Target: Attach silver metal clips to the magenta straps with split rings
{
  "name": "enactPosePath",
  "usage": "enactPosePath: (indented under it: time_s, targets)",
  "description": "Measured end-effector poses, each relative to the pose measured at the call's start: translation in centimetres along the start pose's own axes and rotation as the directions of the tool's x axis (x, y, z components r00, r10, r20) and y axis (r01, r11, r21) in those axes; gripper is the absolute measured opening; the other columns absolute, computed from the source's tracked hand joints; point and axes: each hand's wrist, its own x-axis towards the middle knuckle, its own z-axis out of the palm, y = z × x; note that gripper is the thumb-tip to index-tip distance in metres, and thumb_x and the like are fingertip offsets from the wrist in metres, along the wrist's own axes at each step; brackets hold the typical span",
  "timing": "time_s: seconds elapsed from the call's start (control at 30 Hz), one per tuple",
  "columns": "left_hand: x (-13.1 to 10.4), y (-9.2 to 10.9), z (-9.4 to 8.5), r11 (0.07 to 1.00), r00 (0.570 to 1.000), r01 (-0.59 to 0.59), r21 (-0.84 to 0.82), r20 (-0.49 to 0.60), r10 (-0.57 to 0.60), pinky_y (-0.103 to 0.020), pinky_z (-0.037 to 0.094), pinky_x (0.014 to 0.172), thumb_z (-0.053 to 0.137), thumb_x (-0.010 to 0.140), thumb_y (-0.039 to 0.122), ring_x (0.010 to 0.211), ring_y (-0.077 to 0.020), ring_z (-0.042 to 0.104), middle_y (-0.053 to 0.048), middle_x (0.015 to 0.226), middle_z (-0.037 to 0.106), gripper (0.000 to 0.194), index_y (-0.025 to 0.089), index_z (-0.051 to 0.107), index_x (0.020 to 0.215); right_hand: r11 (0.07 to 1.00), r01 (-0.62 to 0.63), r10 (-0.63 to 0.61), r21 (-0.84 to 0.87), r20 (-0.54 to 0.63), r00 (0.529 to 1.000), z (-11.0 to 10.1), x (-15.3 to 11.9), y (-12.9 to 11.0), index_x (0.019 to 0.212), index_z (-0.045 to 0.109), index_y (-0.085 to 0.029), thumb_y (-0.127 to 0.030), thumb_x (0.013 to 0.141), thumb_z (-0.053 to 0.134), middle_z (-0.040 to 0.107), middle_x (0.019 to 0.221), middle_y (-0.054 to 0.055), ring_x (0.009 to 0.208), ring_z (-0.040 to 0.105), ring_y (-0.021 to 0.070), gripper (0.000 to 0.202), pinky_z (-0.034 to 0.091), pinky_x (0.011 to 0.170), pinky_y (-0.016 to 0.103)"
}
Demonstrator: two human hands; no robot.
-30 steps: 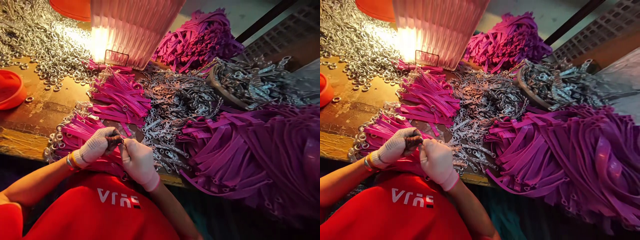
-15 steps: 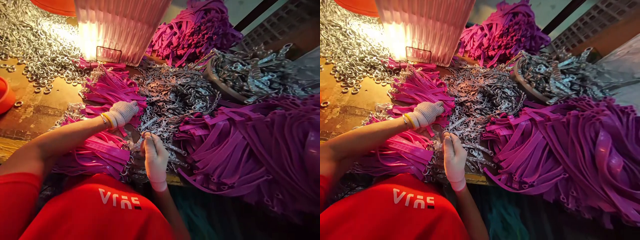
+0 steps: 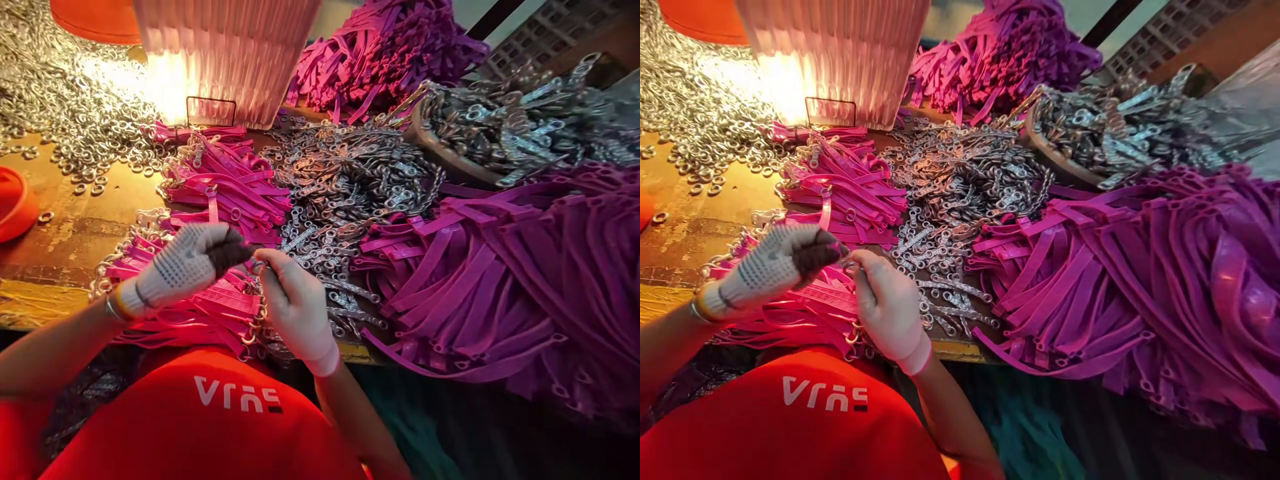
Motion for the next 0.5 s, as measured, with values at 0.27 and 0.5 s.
enactPosePath:
  time_s: [0.27, 0.5]
  targets:
    - [-2.8, -5.5, 1.5, 0.993, 0.997, 0.036, 0.11, 0.071, -0.044, -0.022, 0.031, 0.049, 0.053, 0.092, 0.036, 0.051, -0.0099, 0.043, 0.002, 0.057, 0.052, 0.029, 0.017, 0.054, 0.071, 0.779, 0.208, -0.022, -0.591, 0.306, 0.952, 1.3, -0.8, -2.3, 0.115, 0.064, -0.017, -0.021, 0.1, 0.041, 0.066, 0.082, 0.008, 0.066, 0.058, 0.019, 0.027, 0.027, 0.056, 0.031]
    - [-3.1, -8.9, 1.5, 0.907, 0.972, -0.161, 0.389, 0.221, 0.078, -0.024, 0.041, 0.064, 0.056, 0.085, 0.02, 0.069, -0.0159, 0.057, -0.004, 0.079, 0.068, 0.01, 0.017, 0.065, 0.084, 0.813, 0.142, 0.037, -0.564, 0.294, 0.955, 2.4, -1.8, -1.7, 0.125, 0.06, -0.017, -0.018, 0.1, 0.043, 0.071, 0.093, 0.009, 0.079, 0.066, 0.0215, 0.03, 0.039, 0.065, 0.03]
